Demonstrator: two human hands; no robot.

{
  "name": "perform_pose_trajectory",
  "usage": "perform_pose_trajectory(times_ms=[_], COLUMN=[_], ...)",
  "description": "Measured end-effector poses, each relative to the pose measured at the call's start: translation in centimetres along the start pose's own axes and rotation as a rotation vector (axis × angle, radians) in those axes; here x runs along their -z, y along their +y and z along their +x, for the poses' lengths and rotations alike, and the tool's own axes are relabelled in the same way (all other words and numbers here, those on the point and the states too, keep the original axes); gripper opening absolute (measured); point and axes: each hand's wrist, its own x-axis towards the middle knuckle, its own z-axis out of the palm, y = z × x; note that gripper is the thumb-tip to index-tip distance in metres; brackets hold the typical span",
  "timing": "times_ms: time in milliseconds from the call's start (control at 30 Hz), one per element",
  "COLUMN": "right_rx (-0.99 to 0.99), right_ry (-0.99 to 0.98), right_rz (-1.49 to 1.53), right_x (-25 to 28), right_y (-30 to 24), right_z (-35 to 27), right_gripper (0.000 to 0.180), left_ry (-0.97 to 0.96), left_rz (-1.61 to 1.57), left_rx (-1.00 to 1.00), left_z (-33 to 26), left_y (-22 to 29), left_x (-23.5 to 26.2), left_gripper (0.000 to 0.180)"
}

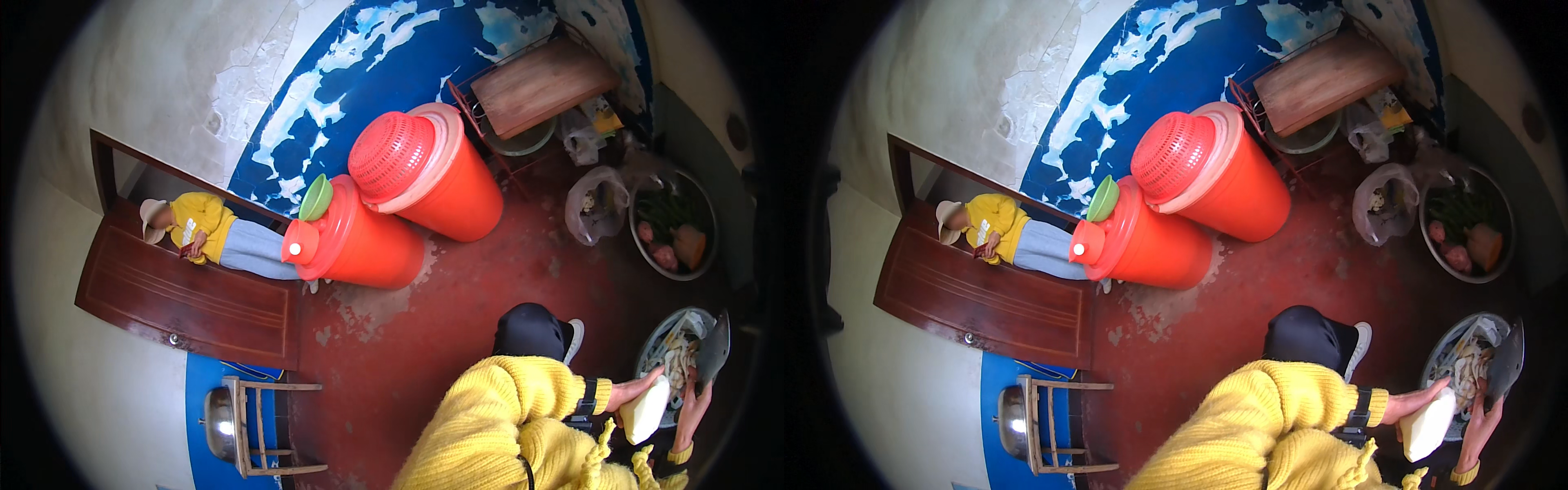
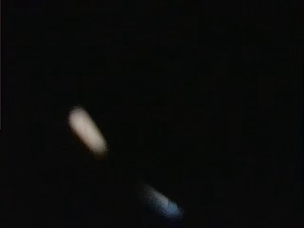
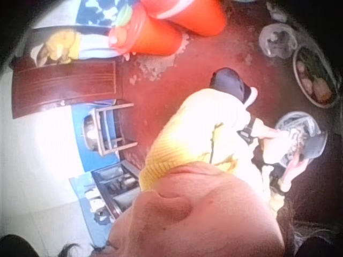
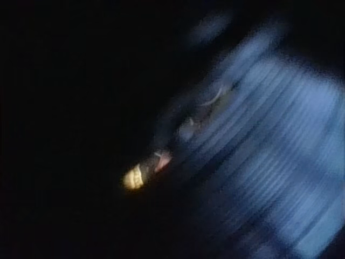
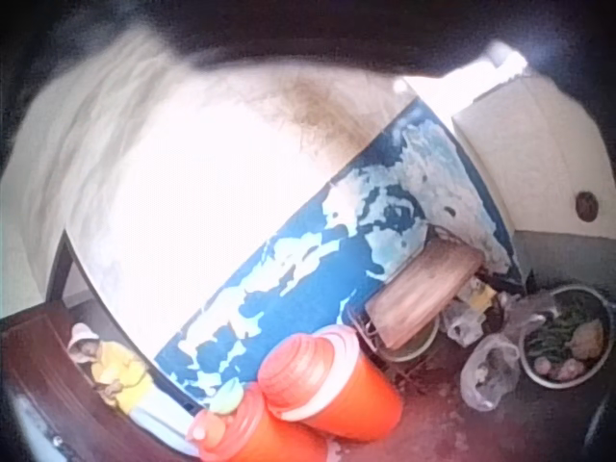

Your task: The person sits on the floor and uses a knife to peel the outer skin of a white root vegetable, rotating it to remove strips of peel that fall into a nearby basket. The peeled vegetable is held in the left hand while the right hand guides the knife.

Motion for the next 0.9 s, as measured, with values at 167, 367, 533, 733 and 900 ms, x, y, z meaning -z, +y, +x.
perform_pose_trajectory(times_ms=[167,367,533,733,900], right_rx=[-0.013,-0.002,-0.044,-0.049,-0.047], right_ry=[0.068,0.046,0.073,0.169,0.069], right_rz=[0.074,0.080,0.092,0.127,0.090], right_x=[0.8,1.7,1.5,0.8,1.6], right_y=[1.1,3.9,3.6,1.9,1.9], right_z=[0.2,0.6,0.3,0.1,0.2], right_gripper=[0.020,0.019,0.019,0.012,0.008], left_ry=[0.011,0.062,0.082,0.015,0.046], left_rz=[-0.001,-0.014,-0.020,0.006,0.008], left_rx=[-0.003,0.008,-0.018,-0.007,-0.017], left_z=[-0.3,-0.5,-0.7,-0.8,-0.9], left_y=[0.2,0.2,0.3,0.4,0.2], left_x=[-0.1,-0.3,-0.7,-0.3,-0.2], left_gripper=[0.110,0.109,0.109,0.110,0.111])
